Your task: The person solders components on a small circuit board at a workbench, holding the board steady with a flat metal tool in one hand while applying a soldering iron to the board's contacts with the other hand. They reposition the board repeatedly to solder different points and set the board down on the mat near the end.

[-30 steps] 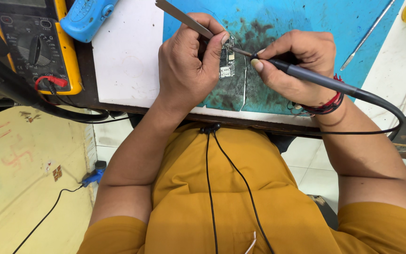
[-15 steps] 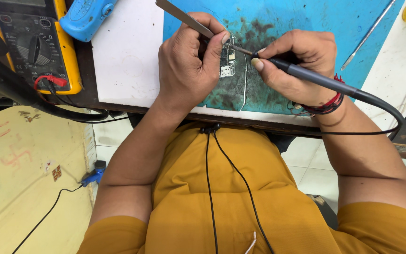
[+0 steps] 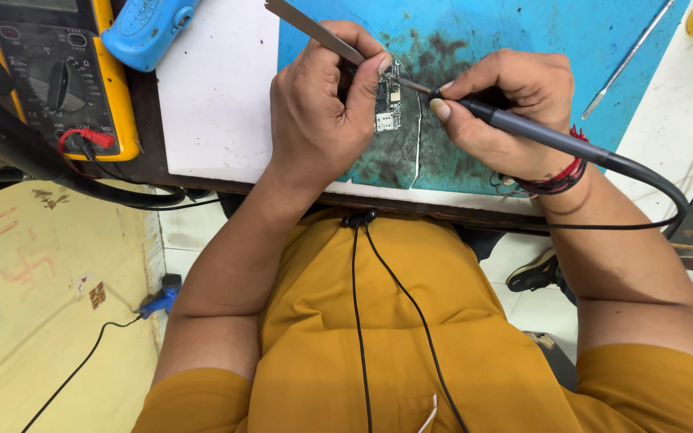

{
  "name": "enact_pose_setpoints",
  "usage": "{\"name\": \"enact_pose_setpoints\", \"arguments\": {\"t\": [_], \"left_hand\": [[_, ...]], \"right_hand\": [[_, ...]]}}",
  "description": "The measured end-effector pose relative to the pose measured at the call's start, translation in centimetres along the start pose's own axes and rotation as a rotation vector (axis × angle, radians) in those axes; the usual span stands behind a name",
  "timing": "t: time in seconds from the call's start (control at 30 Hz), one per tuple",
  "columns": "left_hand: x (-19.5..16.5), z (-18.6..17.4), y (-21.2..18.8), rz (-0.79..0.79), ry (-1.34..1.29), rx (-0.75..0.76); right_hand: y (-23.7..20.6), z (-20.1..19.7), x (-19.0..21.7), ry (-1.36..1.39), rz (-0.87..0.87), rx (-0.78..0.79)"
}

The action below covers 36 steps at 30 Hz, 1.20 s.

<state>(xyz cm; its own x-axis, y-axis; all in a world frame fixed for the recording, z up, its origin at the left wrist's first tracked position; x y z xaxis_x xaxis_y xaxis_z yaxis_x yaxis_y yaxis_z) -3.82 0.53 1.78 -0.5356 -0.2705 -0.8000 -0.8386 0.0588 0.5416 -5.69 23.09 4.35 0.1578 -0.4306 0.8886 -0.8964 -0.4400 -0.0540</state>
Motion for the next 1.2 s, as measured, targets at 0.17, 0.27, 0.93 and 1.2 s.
{"name": "enact_pose_setpoints", "arguments": {"t": [0.17,0.27,0.93,1.2], "left_hand": [[0.1,-0.1,-0.3,-0.01,-0.004,0.007],[0.3,-0.2,-0.5,-0.027,-0.068,-0.089],[0.3,-0.1,-0.7,0.014,-0.144,-0.133],[0.2,-0.2,-0.6,-0.023,-0.095,-0.132]], "right_hand": [[-0.1,0.0,0.3,0.032,0.064,-0.104],[0.2,0.4,1.0,-0.032,-0.079,-0.119],[0.3,2.2,2.7,-0.513,-0.246,-0.141],[-0.2,1.4,1.7,-0.307,-0.235,-0.255]]}}
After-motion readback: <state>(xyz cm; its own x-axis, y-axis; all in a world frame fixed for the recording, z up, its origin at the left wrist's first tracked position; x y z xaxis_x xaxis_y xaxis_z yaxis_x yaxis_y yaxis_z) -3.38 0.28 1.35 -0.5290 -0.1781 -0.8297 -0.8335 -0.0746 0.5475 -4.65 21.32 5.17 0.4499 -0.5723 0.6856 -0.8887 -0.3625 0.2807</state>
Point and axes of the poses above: each hand's wrist, its own y-axis towards the middle knuckle, its own z-axis out of the palm, x = y × z, the point moved 3 cm from there along y, towards the middle knuckle, and after that the axes turned 13 degrees about z, right-handed, at the moved point
